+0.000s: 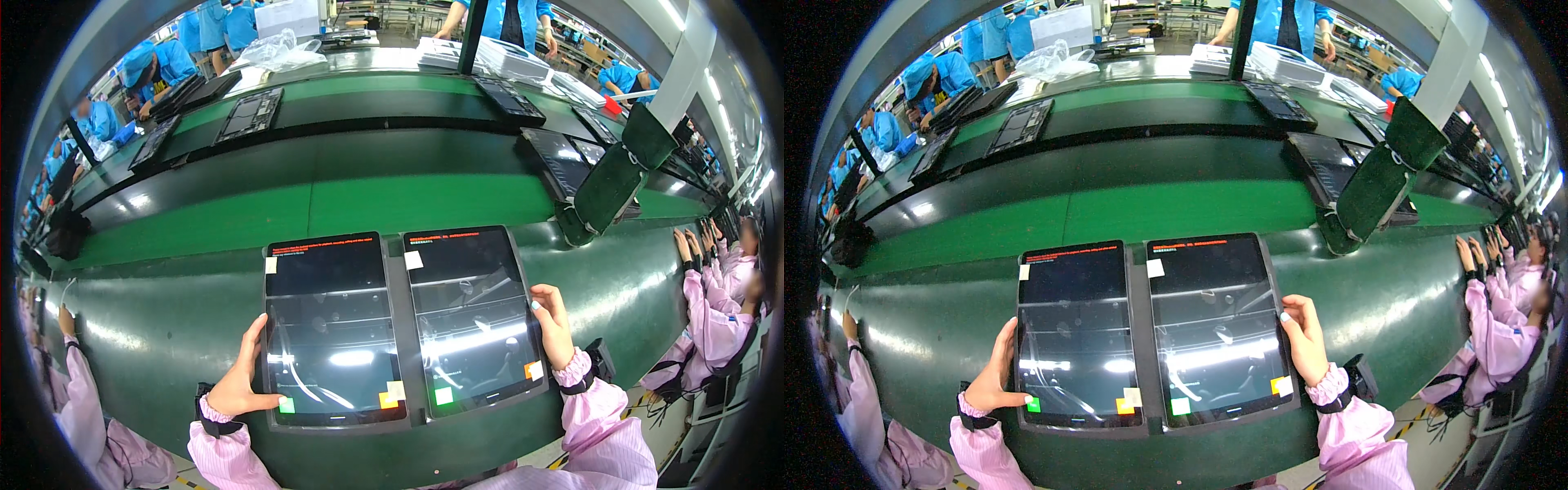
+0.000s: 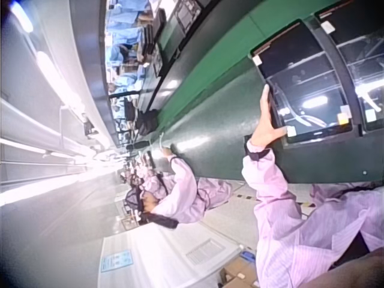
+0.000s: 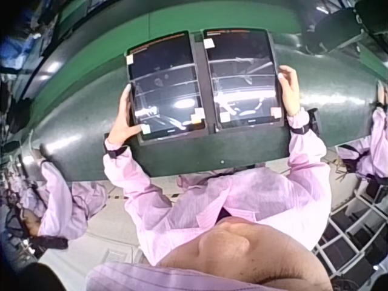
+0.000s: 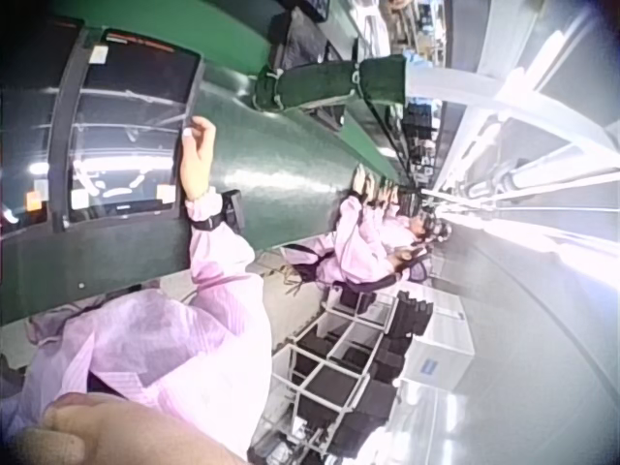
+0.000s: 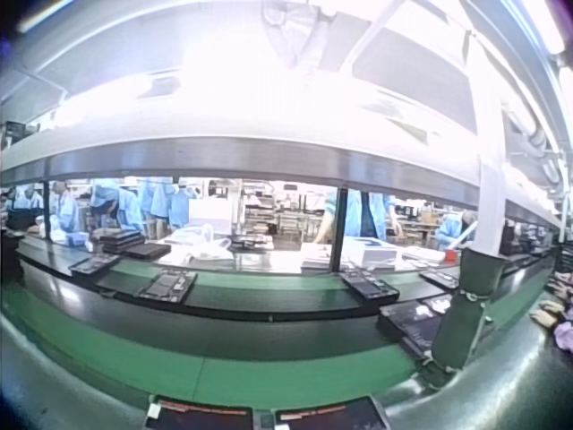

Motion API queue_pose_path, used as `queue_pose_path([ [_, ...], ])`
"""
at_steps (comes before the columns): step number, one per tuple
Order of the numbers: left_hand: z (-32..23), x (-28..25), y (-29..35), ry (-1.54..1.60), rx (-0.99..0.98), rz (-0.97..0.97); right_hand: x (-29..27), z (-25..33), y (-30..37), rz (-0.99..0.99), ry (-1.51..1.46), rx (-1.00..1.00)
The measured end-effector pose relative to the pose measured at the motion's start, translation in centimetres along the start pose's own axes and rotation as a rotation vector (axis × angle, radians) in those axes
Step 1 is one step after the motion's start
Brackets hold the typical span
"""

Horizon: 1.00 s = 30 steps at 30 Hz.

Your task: Checking system diagnostics and performing touch-screen tests on multiple tablet devices at an assembly station.

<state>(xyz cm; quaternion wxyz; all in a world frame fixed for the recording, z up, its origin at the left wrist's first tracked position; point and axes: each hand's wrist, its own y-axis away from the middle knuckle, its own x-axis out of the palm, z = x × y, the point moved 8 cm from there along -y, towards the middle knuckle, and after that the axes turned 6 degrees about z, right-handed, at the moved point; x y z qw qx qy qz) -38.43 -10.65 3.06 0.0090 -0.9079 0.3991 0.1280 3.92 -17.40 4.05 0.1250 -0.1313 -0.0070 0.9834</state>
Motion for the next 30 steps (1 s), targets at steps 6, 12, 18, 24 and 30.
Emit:
queue_pose_path([
  [6, -0.1, 0.1, -0.1, 0.011, -0.016, -0.007, 0.0, 0.0, 0.2, 0.009, 0.02, 0.045],
  [12, 0.2, -0.2, 0.1, -0.003, 0.002, -0.013, 2.4, 7.6, 2.7, -0.065, 0.614, -0.481],
  [18, 0.3, -0.3, -0.2, 0.042, 0.008, -0.073, 9.9, 9.4, 8.7, 0.679, 0.69, -0.738],
  [24, 0.1, -0.5, -0.3, 0.037, -0.007, -0.165, 12.1, 8.6, 9.3, 0.794, 0.778, -0.701],
  [30, 0.7, -1.1, -0.3, 0.056, -0.037, -0.297, 7.8, 9.2, 7.0, 0.459, 0.596, -0.672],
])
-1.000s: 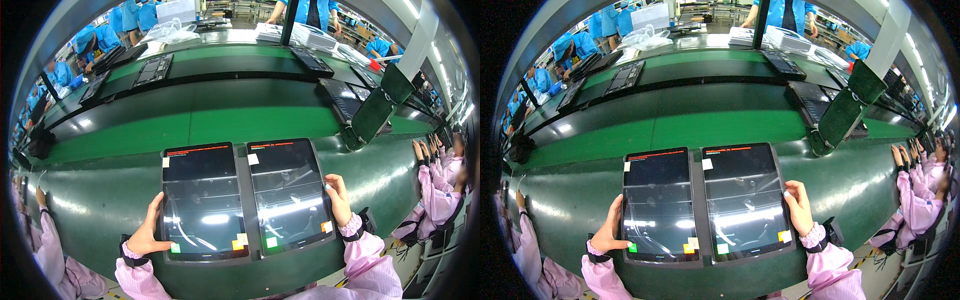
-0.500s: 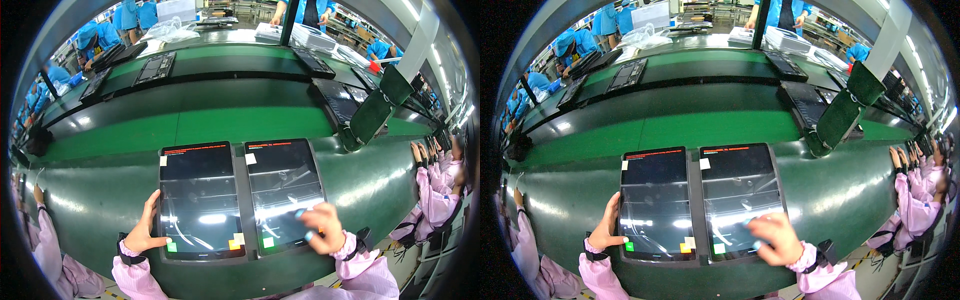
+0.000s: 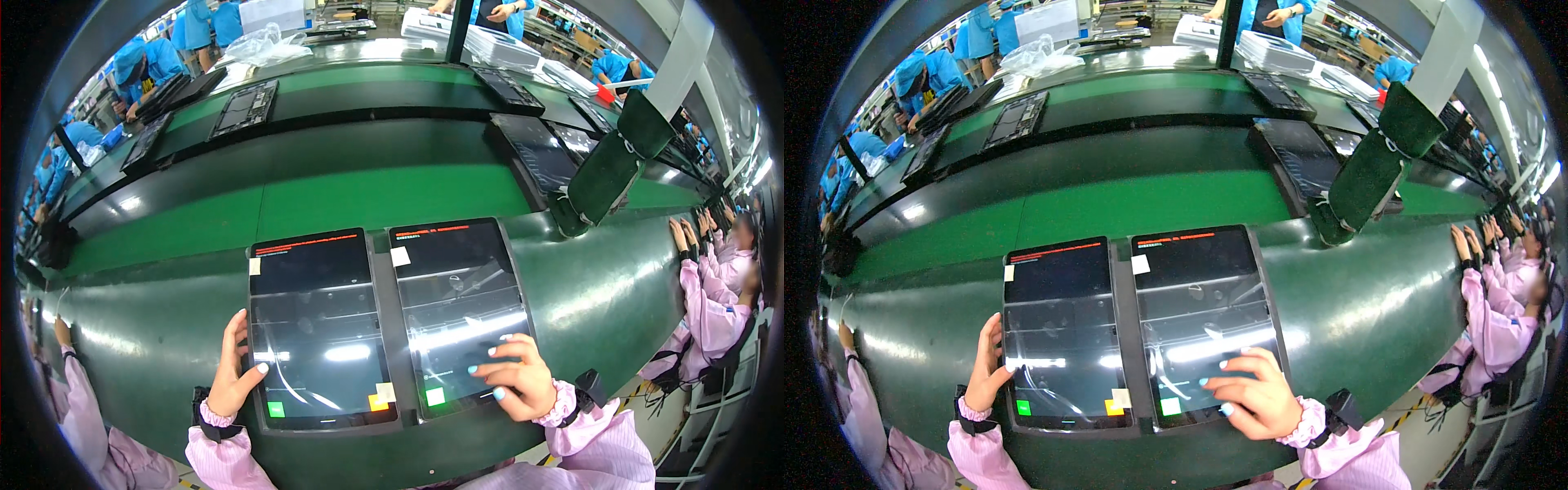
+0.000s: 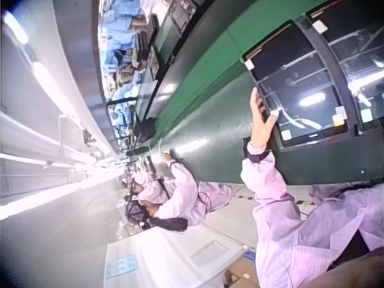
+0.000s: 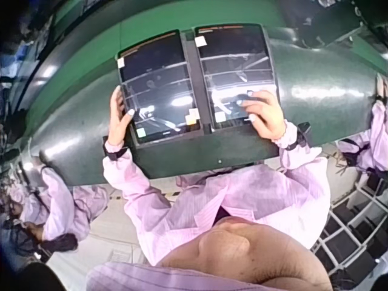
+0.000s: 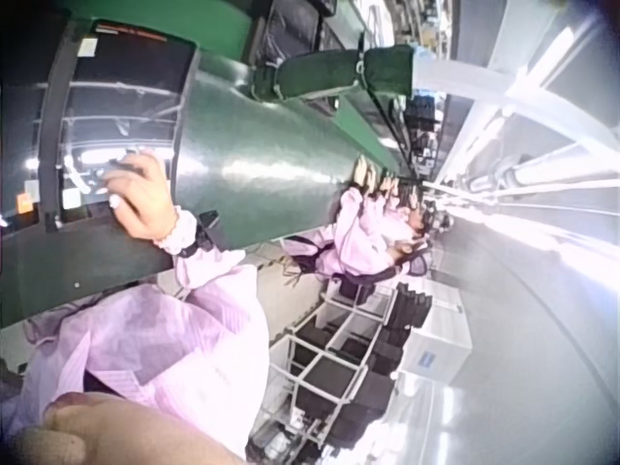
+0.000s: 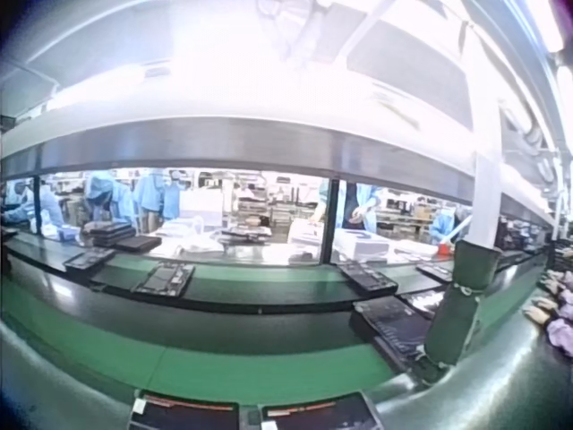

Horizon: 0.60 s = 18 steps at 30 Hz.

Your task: Checking system diagnostics and performing touch-screen tests on multiple tablet devices at an assembly station.

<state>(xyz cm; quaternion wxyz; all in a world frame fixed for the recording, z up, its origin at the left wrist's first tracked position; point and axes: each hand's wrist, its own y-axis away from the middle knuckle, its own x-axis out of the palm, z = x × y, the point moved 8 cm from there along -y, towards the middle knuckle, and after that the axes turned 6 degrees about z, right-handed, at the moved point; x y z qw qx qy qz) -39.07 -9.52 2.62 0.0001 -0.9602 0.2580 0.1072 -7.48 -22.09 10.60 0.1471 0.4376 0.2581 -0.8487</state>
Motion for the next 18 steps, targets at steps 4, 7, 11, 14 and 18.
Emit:
queue_pose_path([
  [4, 0.2, -0.5, 0.2, -0.021, -0.014, -0.093, -1.7, -1.9, -0.1, -0.122, -0.042, 0.118],
  [7, 0.0, -0.8, 0.1, -0.046, -0.005, -0.139, -2.3, -2.4, 0.1, -0.132, -0.031, 0.142],
  [11, 0.1, -0.7, -0.1, -0.034, -0.039, -0.189, -1.3, -2.6, -0.4, -0.035, 0.005, 0.182],
  [14, 0.0, -0.9, -0.1, -0.058, -0.005, -0.229, -1.8, -3.2, -0.3, -0.067, 0.044, 0.254],
  [18, 0.6, -1.1, 0.0, -0.064, -0.008, -0.257, -1.1, -3.8, -0.2, 0.026, 0.071, 0.286],
])
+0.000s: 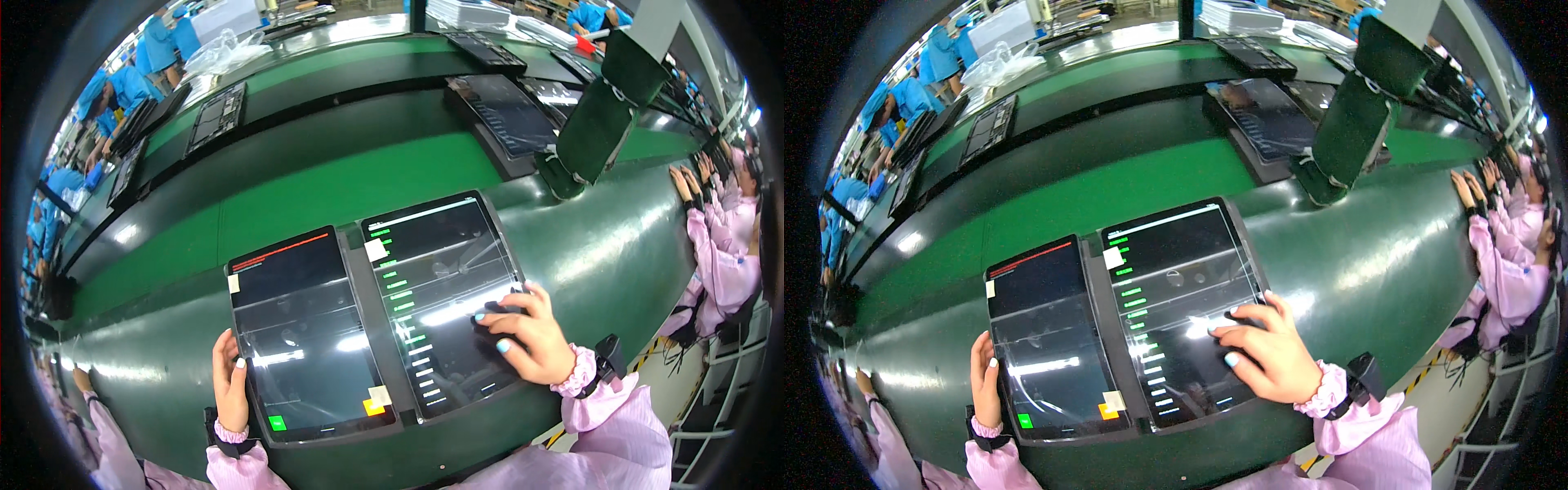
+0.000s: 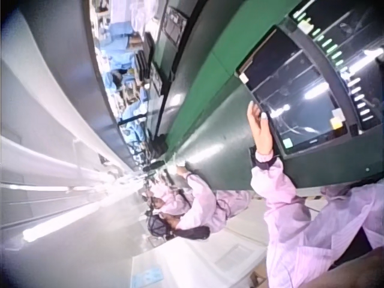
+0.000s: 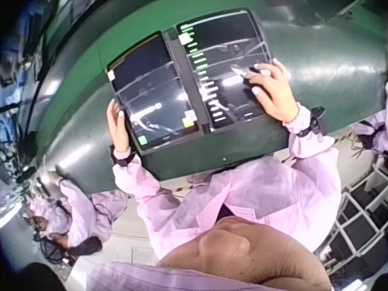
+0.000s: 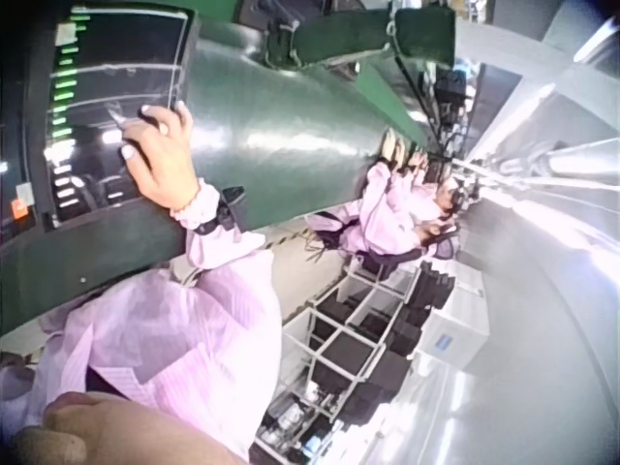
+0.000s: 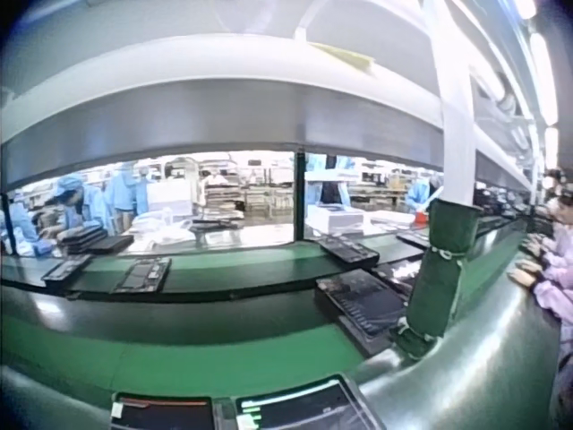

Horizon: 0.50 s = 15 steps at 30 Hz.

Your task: Checking system diagnostics and performing touch-screen tests on multiple tablet devices at an assembly station.

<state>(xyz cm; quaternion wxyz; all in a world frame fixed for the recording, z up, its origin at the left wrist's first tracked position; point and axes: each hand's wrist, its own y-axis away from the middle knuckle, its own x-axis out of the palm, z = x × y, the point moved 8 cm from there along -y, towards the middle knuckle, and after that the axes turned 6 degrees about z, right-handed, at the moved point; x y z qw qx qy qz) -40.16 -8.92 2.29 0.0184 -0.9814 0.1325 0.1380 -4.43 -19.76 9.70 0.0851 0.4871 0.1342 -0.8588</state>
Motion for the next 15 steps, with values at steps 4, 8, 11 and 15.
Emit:
queue_pose_path([
  [4, -0.3, -0.3, 0.2, 0.009, 0.017, -0.034, -4.8, -2.2, 1.9, -0.448, -0.127, 0.037],
  [8, 1.4, -1.8, 0.4, 0.004, -0.061, -0.133, -4.1, -7.6, 2.5, -0.554, -0.58, 0.215],
  [11, 1.1, -1.4, -0.2, 0.007, -0.057, -0.158, -2.8, -10.8, 3.0, -0.451, -0.711, 0.317],
  [15, 1.3, -2.0, -0.7, 0.042, -0.066, -0.227, -1.7, -10.1, 2.5, -0.377, -0.68, 0.226],
])
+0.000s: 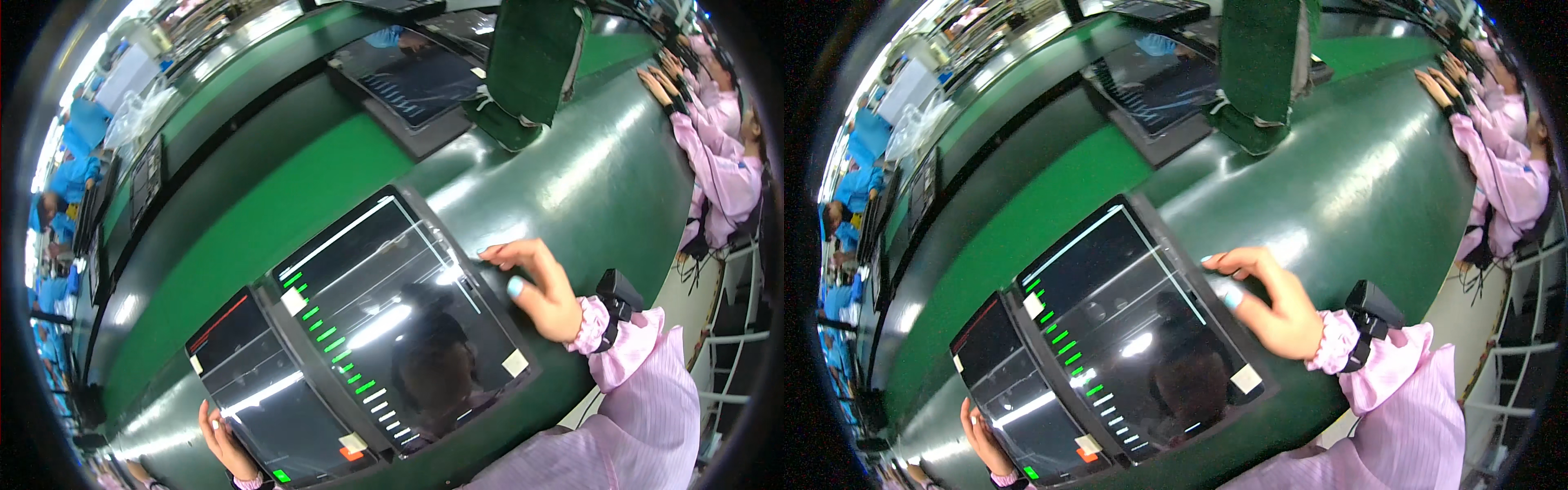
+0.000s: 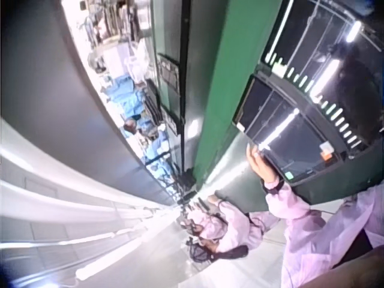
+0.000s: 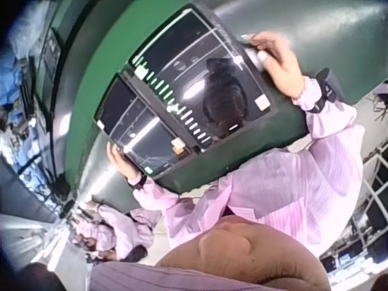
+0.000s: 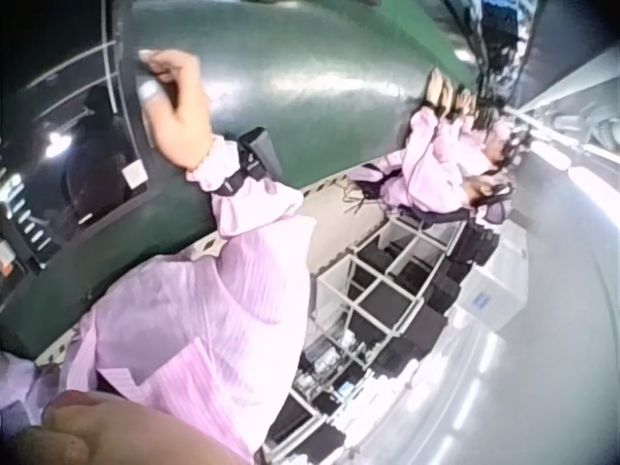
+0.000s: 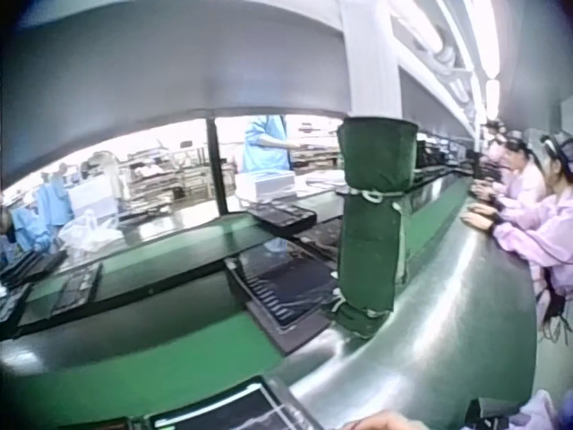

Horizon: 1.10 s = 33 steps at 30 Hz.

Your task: Checking system diagnostics and performing touch-screen tests on multiple tablet devices at an assembly station.

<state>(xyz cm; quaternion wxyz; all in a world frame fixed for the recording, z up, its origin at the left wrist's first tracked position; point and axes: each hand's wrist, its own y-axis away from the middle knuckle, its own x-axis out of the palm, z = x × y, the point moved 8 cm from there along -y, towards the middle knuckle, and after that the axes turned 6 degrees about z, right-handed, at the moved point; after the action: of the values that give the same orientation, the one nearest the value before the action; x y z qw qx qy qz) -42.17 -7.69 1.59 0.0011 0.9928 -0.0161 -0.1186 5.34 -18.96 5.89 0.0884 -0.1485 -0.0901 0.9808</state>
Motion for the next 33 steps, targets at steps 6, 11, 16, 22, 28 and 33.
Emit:
queue_pose_path([
  [6, -1.2, -0.1, -0.5, -0.364, 0.034, -0.038, 1.0, 0.8, 0.5, 0.071, 0.047, -0.022],
  [11, -2.1, -0.1, -0.2, -0.522, -0.026, -0.061, 1.4, -0.6, 0.6, 0.087, -0.055, 0.106],
  [16, -3.1, 0.7, -0.5, -0.548, 0.053, -0.033, 1.5, -0.4, 0.7, 0.079, -0.094, 0.119],
  [22, -2.7, -0.5, -0.1, -0.377, -0.203, -0.231, 1.8, -0.5, 0.4, 0.104, -0.095, 0.122],
  [28, -2.1, -0.6, -0.9, -0.377, -0.189, -0.236, 1.4, 0.0, 0.2, 0.096, -0.061, 0.095],
  [33, -2.1, -1.0, -0.5, -0.415, -0.225, -0.255, 1.4, 0.2, 0.4, 0.103, -0.035, 0.077],
])
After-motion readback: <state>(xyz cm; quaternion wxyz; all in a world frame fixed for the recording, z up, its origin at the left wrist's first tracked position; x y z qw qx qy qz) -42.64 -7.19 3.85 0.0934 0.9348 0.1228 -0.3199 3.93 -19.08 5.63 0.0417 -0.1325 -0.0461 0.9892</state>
